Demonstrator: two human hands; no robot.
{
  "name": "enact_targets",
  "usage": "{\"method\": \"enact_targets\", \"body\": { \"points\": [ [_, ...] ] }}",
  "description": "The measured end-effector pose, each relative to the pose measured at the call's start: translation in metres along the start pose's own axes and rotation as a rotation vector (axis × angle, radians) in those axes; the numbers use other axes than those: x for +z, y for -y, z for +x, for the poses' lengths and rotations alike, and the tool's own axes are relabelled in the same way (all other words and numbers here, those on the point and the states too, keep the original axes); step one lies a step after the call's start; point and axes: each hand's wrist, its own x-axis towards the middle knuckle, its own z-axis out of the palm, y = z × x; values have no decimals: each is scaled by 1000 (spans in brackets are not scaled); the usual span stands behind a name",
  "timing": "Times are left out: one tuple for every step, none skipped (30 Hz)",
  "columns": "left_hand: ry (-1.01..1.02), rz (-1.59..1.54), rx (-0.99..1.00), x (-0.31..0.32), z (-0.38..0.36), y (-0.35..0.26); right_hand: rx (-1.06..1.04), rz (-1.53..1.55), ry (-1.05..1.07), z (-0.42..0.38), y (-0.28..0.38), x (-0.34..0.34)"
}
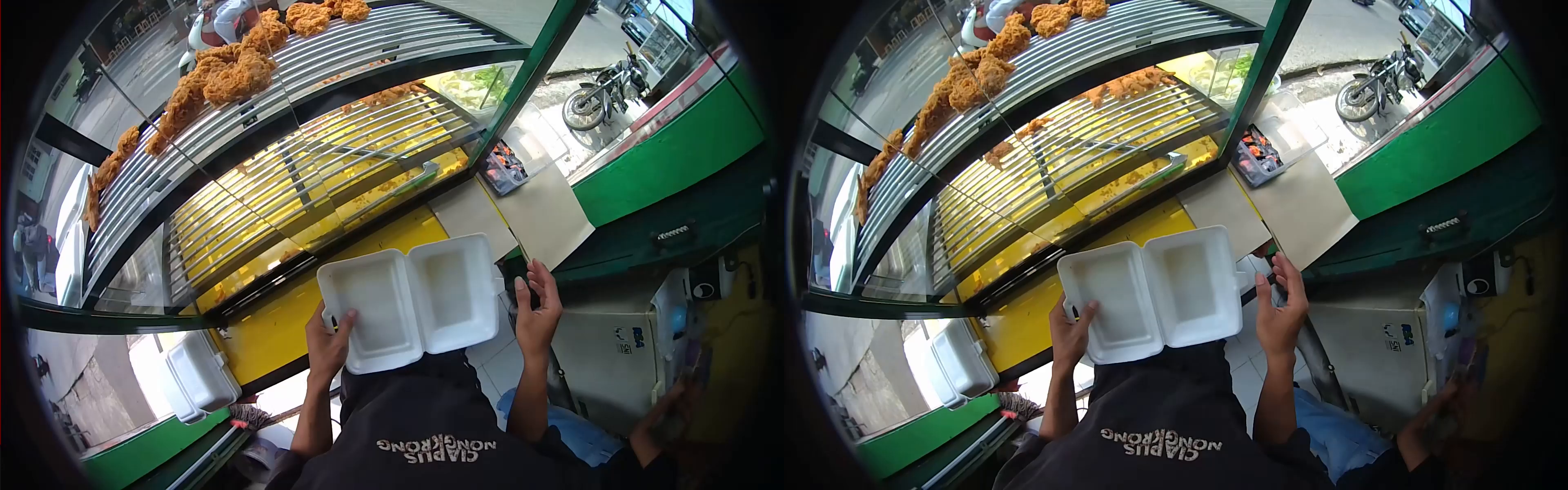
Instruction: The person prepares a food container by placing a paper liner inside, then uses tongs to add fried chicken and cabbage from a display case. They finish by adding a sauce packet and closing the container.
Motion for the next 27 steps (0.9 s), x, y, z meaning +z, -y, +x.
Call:
{"method": "enact_targets", "body": {
  "points": [
    [-16, -3, -16, -1, 0, 5, 0, -3, 23, 4, -10, 7],
    [-38, -28, -52, -3, 1, 7, 123, 71, 204, 9, -19, 15],
    [-62, -52, -78, -4, 5, 10, 240, 147, 383, 17, -21, 25],
    [-88, -88, -99, -5, 5, 18, 233, 152, 403, 22, -21, 35],
    [-110, -88, -108, -6, 7, 24, 241, 141, 488, 23, -19, 47],
    [-139, 19, -111, -8, 6, 30, 252, 126, 579, 22, -17, 58],
    [-167, 126, -116, -10, 4, 34, 258, 112, 670, 23, -17, 67],
    [-210, 207, -128, -12, 4, 38, 213, 195, 635, 20, -42, 81],
    [-240, 201, -143, -13, 4, 38, 205, 195, 667, 25, -40, 87],
    [-288, 256, -122, -13, 4, 36, 204, 191, 678, 32, -35, 93],
    [-332, 312, -99, -14, 4, 35, 203, 188, 685, 38, -32, 97],
    [-357, 313, -108, -15, 4, 38, 196, 189, 705, 42, -36, 103],
    [-372, 311, -112, -16, 5, 42, 181, 237, 725, 46, -44, 111],
    [-388, 273, -109, -15, 8, 47, 167, 284, 741, 51, -49, 117],
    [-400, 233, -108, -13, 9, 48, 163, 283, 752, 57, -48, 118],
    [-408, 229, -114, -10, 9, 48, 155, 194, 807, 62, -45, 118],
    [-420, 222, -141, -7, 11, 46, 143, 106, 862, 67, -42, 118],
    [-433, 216, -166, -5, 12, 44, 134, 105, 872, 71, -37, 118],
    [-448, 212, -167, -4, 11, 44, 87, 154, 797, 75, -30, 118],
    [-462, 211, -151, -4, 12, 44, 41, 205, 721, 79, -23, 118],
    [-474, 211, -136, -4, 13, 45, 40, 205, 696, 92, -22, 116],
    [-484, 209, -139, -4, 13, 42, 7, 287, 586, 105, -15, 113],
    [-487, 135, -148, -4, 14, 38, -71, 367, 449, 121, -4, 109],
    [-487, 62, -157, -5, 14, 35, -89, 530, 336, 138, 12, 104],
    [-489, 61, -159, -6, 14, 36, -250, 505, 239, 156, 24, 96],
    [-485, 41, -167, -7, 14, 36, -295, 597, 145, 169, 40, 90],
    [-479, 21, -174, -9, 16, 35, -342, 620, 75, 177, 60, 86]
  ]
}}
